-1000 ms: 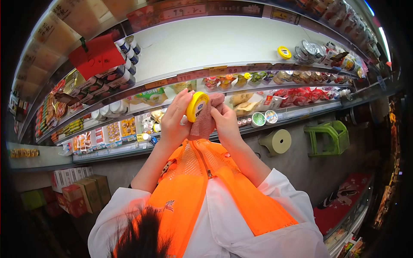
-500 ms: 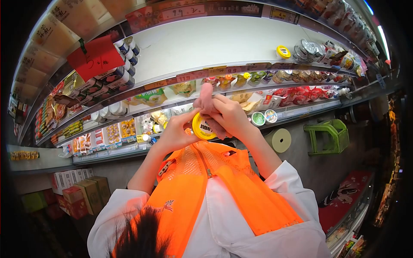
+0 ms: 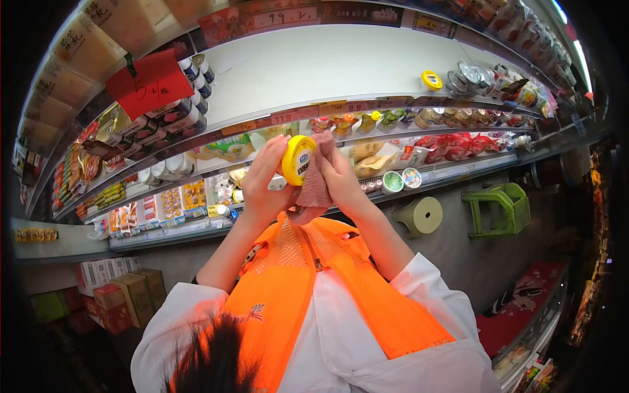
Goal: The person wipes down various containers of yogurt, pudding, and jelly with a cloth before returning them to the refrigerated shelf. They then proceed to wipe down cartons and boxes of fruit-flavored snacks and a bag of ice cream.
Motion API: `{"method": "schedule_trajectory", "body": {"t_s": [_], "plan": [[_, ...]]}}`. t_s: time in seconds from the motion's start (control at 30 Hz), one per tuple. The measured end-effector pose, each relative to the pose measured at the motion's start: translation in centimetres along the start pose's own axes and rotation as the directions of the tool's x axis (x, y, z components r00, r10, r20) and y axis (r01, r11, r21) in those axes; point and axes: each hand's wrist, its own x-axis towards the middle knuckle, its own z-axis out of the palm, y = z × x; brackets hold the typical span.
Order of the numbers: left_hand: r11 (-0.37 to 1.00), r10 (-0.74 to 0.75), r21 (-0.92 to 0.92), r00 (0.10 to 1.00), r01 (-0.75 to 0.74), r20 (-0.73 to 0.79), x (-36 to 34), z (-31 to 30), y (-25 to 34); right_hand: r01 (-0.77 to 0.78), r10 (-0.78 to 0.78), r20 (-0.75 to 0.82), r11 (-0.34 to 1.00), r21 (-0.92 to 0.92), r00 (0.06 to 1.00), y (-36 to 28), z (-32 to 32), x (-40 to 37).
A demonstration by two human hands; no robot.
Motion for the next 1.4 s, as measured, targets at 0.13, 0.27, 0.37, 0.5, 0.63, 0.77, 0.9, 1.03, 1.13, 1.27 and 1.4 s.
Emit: {"method": "schedule_trajectory", "body": {"t_s": [0.13, 0.27, 0.37, 0.5, 0.63, 0.77, 0.9, 1.03, 1.13, 1.27, 1.4], "plan": [[0.945, -0.241, -0.211, 0.968, 0.249, 0.063, -0.4, -0.2, -0.2, -0.033, 0.031, 0.089, 0.999, 0.020, 0.996, -0.7, -0.4, -0.7], [0.865, -0.365, -0.308, 0.917, 0.397, 0.158, -0.2, -0.3, -0.1, -0.059, 0.082, 0.144, 0.986, -0.157, 0.986, -0.7, -0.8, -0.5], [0.905, -0.311, -0.228, 0.925, 0.358, 0.219, -0.5, -0.3, -0.3, -0.038, 0.076, 0.066, 0.891, -0.453, 0.995, -0.4, -0.4, -0.5], [0.940, -0.241, -0.180, 0.936, 0.291, 0.257, -0.5, -0.3, -0.1, 0.001, -0.078, -0.119, 0.839, -0.543, 0.990, 1.7, -0.2, 0.1], [0.872, -0.332, -0.265, 0.894, 0.413, 0.301, -0.7, -0.2, 0.3, 0.073, -0.172, -0.153, 0.862, -0.502, 0.973, 1.9, -0.9, 0.4], [0.696, -0.493, -0.399, 0.802, 0.596, 0.337, -0.5, -0.5, 0.7, 0.129, -0.217, -0.152, 0.887, -0.444, 0.964, 1.7, -1.0, 0.2], [0.510, -0.600, -0.642, 0.772, 0.572, 0.211, -0.2, -0.3, 1.3, 0.093, -0.151, -0.192, 0.955, -0.282, 0.970, 2.5, -0.2, -0.1], [0.649, -0.503, -0.492, 0.812, 0.580, 0.295, -1.1, -0.9, -0.6, 0.026, -0.066, -0.110, 0.943, -0.331, 0.992, 2.0, -0.5, -0.8], [0.723, -0.425, -0.360, 0.791, 0.589, 0.440, 0.5, -2.5, -0.7, 0.086, -0.143, -0.070, 0.846, -0.526, 0.987, 1.3, -0.9, -0.9], [0.603, -0.431, -0.321, 0.637, 0.730, 0.639, 1.9, -3.2, -0.7, 0.281, -0.334, 0.076, 0.628, -0.726, 0.940, 0.9, -1.7, -0.6], [0.391, -0.337, -0.393, 0.527, 0.832, 0.780, 1.4, -2.9, -1.6, 0.403, -0.367, 0.220, 0.554, -0.728, 0.904, 0.9, -2.0, -0.7]]}}
